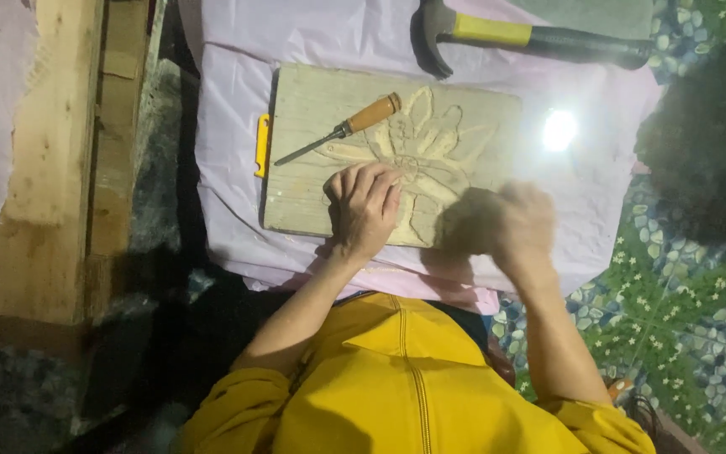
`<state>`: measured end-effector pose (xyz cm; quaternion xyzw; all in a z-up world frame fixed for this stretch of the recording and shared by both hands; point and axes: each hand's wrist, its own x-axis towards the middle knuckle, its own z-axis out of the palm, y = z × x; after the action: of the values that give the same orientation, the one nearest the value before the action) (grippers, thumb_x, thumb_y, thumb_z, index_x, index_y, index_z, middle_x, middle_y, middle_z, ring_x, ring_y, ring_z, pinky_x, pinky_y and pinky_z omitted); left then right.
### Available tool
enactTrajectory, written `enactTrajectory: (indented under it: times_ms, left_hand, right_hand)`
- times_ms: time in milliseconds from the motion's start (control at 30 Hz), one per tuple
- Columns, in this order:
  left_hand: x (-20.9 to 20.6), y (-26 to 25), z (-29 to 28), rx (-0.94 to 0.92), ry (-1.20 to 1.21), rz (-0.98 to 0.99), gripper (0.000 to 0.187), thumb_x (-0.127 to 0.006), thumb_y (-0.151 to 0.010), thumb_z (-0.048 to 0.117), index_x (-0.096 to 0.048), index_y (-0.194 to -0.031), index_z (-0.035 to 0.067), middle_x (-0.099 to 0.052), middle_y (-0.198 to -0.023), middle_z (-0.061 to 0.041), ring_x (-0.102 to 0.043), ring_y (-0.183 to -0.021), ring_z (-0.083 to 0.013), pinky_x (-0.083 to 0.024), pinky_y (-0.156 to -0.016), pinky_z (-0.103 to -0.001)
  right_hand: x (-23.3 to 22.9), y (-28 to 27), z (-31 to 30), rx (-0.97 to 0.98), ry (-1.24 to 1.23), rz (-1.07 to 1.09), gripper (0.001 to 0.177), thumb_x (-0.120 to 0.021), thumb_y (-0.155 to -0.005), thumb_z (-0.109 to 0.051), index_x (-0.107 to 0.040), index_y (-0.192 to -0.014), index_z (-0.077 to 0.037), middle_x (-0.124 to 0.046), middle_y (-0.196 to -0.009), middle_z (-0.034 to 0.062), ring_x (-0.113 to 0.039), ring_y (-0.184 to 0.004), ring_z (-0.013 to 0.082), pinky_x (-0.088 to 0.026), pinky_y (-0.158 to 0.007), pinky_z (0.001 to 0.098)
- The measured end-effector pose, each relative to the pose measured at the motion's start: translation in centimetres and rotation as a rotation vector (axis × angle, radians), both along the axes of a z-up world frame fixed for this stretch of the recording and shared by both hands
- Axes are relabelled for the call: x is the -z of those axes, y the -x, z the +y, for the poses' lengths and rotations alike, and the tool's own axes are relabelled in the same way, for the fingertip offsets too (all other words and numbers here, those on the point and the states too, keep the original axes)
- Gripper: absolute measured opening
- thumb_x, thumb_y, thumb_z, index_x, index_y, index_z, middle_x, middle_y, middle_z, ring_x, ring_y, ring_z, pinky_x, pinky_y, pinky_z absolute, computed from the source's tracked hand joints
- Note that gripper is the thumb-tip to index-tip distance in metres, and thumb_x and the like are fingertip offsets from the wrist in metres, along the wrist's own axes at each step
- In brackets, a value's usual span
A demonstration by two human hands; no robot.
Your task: Carving a decorative floral pattern into a block using a hammer, a wooden punch, and a carving knife.
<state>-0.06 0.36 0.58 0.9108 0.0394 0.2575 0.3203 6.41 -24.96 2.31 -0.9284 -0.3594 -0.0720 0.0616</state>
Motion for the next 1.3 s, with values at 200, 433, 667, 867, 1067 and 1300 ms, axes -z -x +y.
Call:
enactTrajectory:
  times_ms: [200,433,667,867,1067,1300]
  left_hand:
    - [-0.2,-0.2,0.0,-0.008,-0.019,-0.001,0.012,-0.069,-0.095,0.016,-0.071,-0.107,0.017,-0.061,-0.100,-0.001,-0.060,-0.100,-0.0226,-0.040,-0.094,-0.043]
    - [0.5,-0.2,-0.1,0.009,-0.004,-0.021,0.014,-0.069,-0.095,0.016,-0.070,-0.109,0.017,-0.060,-0.101,-0.001,-0.060,-0.102,-0.0240,-0.039,-0.094,-0.044]
    - [0.9,0.1,-0.4,-0.003,-0.004,-0.003,0.014,-0.070,-0.094,0.017,-0.070,-0.109,0.017,-0.060,-0.102,-0.001,-0.059,-0.103,-0.0233,-0.039,-0.095,-0.045]
    - [0.6,-0.1,0.0,0.020,0.004,-0.054,0.010,-0.068,-0.096,0.016,-0.070,-0.106,0.016,-0.060,-0.101,-0.001,-0.060,-0.102,-0.0235,-0.039,-0.092,-0.044]
    - [3.3,0.3,-2.4,0.205,-0.086,-0.131,0.004,-0.074,-0.090,0.019,-0.071,-0.092,0.019,-0.059,-0.108,-0.002,-0.056,-0.109,-0.0254,-0.034,-0.092,-0.049]
    - [4.5,4.2,-4.5,0.424,-0.137,-0.036,0.015,-0.074,-0.089,0.034,-0.070,-0.097,0.021,-0.057,-0.124,-0.007,-0.045,-0.127,-0.0339,-0.020,-0.101,-0.068]
  right_hand:
    - [-0.8,2.6,1.4,0.002,-0.245,0.107,0.009,-0.070,-0.086,-0.006,-0.074,-0.093,-0.012,-0.060,-0.093,0.0101,-0.061,-0.086,0.0360,-0.049,-0.073,0.0405]
    - [-0.9,3.5,4.1,-0.199,-0.231,0.017,0.012,-0.064,-0.090,-0.003,-0.073,-0.091,-0.011,-0.062,-0.095,0.0125,-0.059,-0.089,0.0348,-0.047,-0.076,0.0421]
    - [-0.2,3.1,2.7,-0.238,-0.266,0.118,0.017,-0.059,-0.092,-0.006,-0.072,-0.082,-0.014,-0.063,-0.094,0.0092,-0.060,-0.086,0.0332,-0.047,-0.075,0.0408]
    - [-3.0,5.2,3.6,-0.324,-0.225,0.206,0.014,-0.065,-0.082,-0.003,-0.069,-0.073,-0.013,-0.059,-0.082,0.0073,-0.058,-0.081,0.0322,-0.046,-0.071,0.0410]
    - [-5.0,6.7,0.3,-0.071,-0.392,0.359,0.024,-0.061,-0.085,0.004,-0.076,-0.082,-0.015,-0.067,-0.087,0.0073,-0.063,-0.083,0.0327,-0.052,-0.072,0.0402]
    - [-3.0,8.2,-0.1,0.092,-0.541,0.414,0.040,-0.066,-0.072,0.012,-0.079,-0.097,-0.016,-0.064,-0.093,0.0066,-0.062,-0.086,0.0317,-0.054,-0.077,0.0401]
